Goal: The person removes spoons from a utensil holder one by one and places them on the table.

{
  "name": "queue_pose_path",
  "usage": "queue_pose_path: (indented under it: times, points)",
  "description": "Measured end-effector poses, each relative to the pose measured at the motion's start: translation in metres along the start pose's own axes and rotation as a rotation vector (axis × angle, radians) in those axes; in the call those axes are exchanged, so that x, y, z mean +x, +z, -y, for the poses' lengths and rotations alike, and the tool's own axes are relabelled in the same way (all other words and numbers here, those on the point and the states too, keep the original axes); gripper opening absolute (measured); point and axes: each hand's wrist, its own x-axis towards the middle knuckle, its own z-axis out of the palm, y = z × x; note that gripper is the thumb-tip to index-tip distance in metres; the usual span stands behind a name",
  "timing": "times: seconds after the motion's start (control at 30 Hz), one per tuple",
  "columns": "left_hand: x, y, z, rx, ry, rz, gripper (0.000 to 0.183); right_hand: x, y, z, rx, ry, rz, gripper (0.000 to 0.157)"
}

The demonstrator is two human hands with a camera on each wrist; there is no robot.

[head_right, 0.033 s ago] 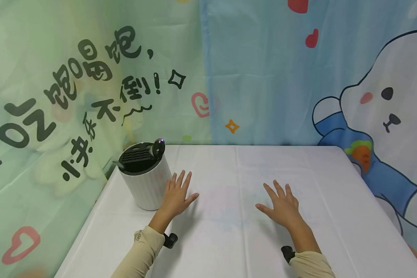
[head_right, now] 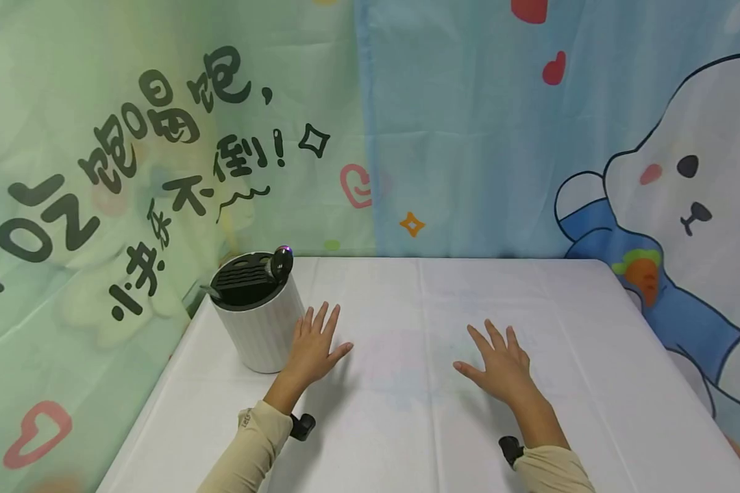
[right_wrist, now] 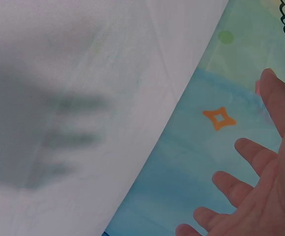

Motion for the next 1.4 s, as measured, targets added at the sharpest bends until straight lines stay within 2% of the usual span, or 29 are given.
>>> queue_pose_path:
  times: [0.2, 0.33, 0.53, 0.73, 0.93, 1.07, 1.17, 1.3, 1.4]
  points:
    - [-0.003, 0.002, 0.002, -0.014, -0.004, 0.004, 0.07, 0.001, 0.001, 0.002, 0.007, -0.008, 0.005, 0.077]
    - [-0.004, 0.002, 0.005, -0.013, -0.002, -0.022, 0.069, 0.003, 0.001, 0.003, 0.021, -0.008, 0.013, 0.078]
    - [-0.005, 0.0, 0.011, -0.029, 0.015, -0.103, 0.069, 0.009, 0.002, 0.005, 0.027, -0.015, 0.013, 0.078]
    - [-0.006, -0.008, 0.018, -0.049, 0.086, -0.251, 0.068, 0.012, 0.004, 0.006, 0.03, -0.021, 0.02, 0.078]
    - [-0.007, -0.028, 0.023, -0.089, 0.169, -0.374, 0.067, 0.014, 0.006, 0.008, 0.026, -0.029, 0.02, 0.077]
    - [-0.007, -0.048, 0.027, -0.133, 0.249, -0.46, 0.065, 0.016, 0.009, 0.01, 0.039, -0.025, 0.031, 0.077]
    - [-0.007, -0.064, 0.033, -0.167, 0.288, -0.551, 0.061, 0.017, 0.01, 0.012, 0.053, -0.022, 0.043, 0.077]
    - [-0.009, -0.087, 0.049, -0.189, 0.285, -0.688, 0.054, 0.019, 0.012, 0.013, 0.054, -0.022, 0.052, 0.077]
    - [-0.011, -0.1, 0.065, -0.206, 0.239, -0.764, 0.055, 0.02, 0.013, 0.014, 0.057, -0.027, 0.055, 0.078]
